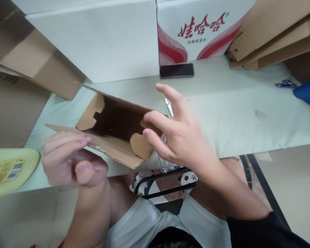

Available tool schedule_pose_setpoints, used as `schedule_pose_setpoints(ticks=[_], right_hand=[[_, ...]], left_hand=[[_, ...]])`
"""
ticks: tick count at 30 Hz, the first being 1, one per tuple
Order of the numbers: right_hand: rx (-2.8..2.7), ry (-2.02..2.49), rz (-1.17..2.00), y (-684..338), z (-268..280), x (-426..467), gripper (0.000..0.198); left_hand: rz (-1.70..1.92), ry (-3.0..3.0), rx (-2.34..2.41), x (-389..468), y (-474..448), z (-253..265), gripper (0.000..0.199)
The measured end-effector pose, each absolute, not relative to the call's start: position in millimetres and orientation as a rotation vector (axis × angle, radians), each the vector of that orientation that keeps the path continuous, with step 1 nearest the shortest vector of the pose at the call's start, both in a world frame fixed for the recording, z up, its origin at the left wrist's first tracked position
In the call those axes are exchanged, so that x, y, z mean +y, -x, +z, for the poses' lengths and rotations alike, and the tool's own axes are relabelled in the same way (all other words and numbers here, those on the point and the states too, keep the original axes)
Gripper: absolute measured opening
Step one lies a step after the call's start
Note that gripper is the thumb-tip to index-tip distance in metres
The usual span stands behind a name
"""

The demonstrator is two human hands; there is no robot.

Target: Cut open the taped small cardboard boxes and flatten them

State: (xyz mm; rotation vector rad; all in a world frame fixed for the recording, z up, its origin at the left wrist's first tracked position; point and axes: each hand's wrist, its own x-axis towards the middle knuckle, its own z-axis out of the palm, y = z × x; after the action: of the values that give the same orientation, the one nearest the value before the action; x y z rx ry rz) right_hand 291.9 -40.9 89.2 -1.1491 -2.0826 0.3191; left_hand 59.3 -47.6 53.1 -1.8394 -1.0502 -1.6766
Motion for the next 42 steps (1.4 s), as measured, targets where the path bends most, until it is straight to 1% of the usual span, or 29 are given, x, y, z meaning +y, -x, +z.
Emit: schedule_pose_setpoints(ticks=[2, 4, 7, 11, 12, 14, 15, 18, 19, 21, 23, 25, 27, 29, 32, 35, 39, 42], right_hand=[[-2.165, 1.127, 0.316, -291.3, 84.1, -39.8, 0.029], [-2.245, 1.117, 0.332, -289.5, 78.6, -39.2, 0.032], [-2.269, 1.116, 0.368, -286.9, 76.5, -39.0, 0.033], [-2.255, 1.066, 0.390, -286.4, 83.8, -39.7, 0.030], [-2.240, 1.056, 0.389, -286.8, 84.9, -40.0, 0.029], [-2.194, 1.035, 0.403, -287.7, 83.9, -40.2, 0.026], [-2.166, 1.014, 0.417, -288.3, 81.7, -39.8, 0.025], [-2.063, 0.869, 0.443, -289.7, 71.1, -35.7, 0.021], [-2.025, 0.791, 0.449, -290.2, 67.2, -33.5, 0.020], [-1.944, 0.620, 0.462, -291.0, 60.6, -29.0, 0.017], [-1.866, 0.487, 0.484, -291.5, 56.3, -26.1, 0.020], [-1.792, 0.474, 0.514, -291.4, 54.4, -25.6, 0.031], [-1.723, 0.557, 0.561, -290.7, 54.3, -26.9, 0.046], [-1.619, 0.572, 0.650, -290.3, 55.2, -28.1, 0.052], [-1.434, 0.510, 0.796, -291.5, 56.5, -26.7, 0.056], [-1.321, 0.691, 0.833, -294.8, 56.6, -22.4, 0.059], [-1.150, 0.724, 0.933, -299.1, 56.8, -15.5, 0.061], [-1.023, 0.764, 1.034, -302.1, 50.5, -4.7, 0.052]], left_hand=[[-1.733, 1.794, -1.035, -46.5, -53.5, 57.1, 0.024], [-1.742, 1.736, -1.121, -46.1, -44.1, 60.0, 0.024], [-1.689, 1.669, -1.485, -47.7, -25.3, 66.4, 0.018], [-1.896, 1.508, -1.726, -53.0, 1.0, 78.5, 0.014], [-1.909, 1.535, -1.815, -54.7, 7.4, 80.3, 0.013], [-1.810, 1.716, -2.081, -58.0, 19.2, 80.9, 0.010], [-1.723, 1.856, -2.188, -59.6, 23.7, 79.8, 0.014], [-1.458, 2.336, -2.429, -63.6, 28.4, 73.6, 0.050], [-1.384, 2.481, -2.486, -64.3, 26.6, 71.5, 0.059], [-1.309, 2.658, -2.540, -64.5, 19.1, 68.0, 0.065], [-1.378, 2.641, -2.497, -62.9, 8.4, 65.4, 0.069], [-1.565, 2.459, -2.426, -60.1, -2.8, 62.7, 0.079], [-1.725, 2.284, -2.352, -56.9, -11.0, 58.9, 0.088], [-1.821, 2.249, -2.254, -53.8, -13.6, 53.8, 0.091], [-1.908, 2.361, -2.019, -49.2, -6.6, 45.2, 0.091], [-2.049, 2.505, -1.708, -45.9, 3.8, 39.3, 0.093], [-2.447, 2.666, -1.535, -47.0, 5.6, 38.2, 0.085], [-2.749, 2.602, -1.515, -50.3, 4.1, 37.1, 0.082]])
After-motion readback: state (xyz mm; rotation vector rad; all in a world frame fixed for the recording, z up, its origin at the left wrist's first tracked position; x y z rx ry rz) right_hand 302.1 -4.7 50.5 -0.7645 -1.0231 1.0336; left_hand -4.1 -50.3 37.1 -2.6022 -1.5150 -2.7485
